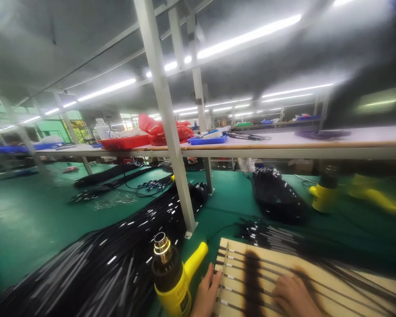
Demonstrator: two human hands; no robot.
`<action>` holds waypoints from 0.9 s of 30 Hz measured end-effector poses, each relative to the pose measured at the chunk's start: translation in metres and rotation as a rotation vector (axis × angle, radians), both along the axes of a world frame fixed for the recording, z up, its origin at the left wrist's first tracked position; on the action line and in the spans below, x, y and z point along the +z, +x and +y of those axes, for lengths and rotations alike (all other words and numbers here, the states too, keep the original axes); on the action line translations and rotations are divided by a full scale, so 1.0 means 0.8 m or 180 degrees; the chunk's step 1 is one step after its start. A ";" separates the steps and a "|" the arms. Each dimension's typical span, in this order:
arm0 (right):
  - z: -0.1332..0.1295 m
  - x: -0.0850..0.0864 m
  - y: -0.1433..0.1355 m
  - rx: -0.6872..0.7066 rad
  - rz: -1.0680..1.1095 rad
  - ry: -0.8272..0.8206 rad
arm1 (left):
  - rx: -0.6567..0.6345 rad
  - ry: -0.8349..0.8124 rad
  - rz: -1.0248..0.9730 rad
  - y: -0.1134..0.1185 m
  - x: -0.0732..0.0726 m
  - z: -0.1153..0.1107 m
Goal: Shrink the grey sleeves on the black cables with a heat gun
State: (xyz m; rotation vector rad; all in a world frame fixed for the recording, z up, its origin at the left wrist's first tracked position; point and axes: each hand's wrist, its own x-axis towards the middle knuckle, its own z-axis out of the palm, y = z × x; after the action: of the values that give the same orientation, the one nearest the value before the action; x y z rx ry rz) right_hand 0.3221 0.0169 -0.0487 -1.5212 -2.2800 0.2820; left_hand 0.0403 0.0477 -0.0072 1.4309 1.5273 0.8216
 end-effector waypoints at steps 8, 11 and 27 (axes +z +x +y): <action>-0.014 0.012 -0.005 -0.0185 0.0136 0.0037 | -0.0082 -0.0090 0.0066 0.001 0.009 -0.004; -0.023 0.018 -0.010 -0.0139 0.0183 0.0104 | -0.0083 -0.0077 0.0039 0.001 0.015 -0.012; -0.033 0.015 -0.023 -0.0010 0.0090 0.0108 | -0.0191 -0.0236 -0.0298 -0.005 0.010 -0.024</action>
State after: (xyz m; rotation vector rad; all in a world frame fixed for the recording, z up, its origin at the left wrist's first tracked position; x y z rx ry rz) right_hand 0.3037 -0.0098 -0.0367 -1.4946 -2.2488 0.2609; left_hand 0.0364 0.0288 0.0007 1.3588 1.4231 0.7771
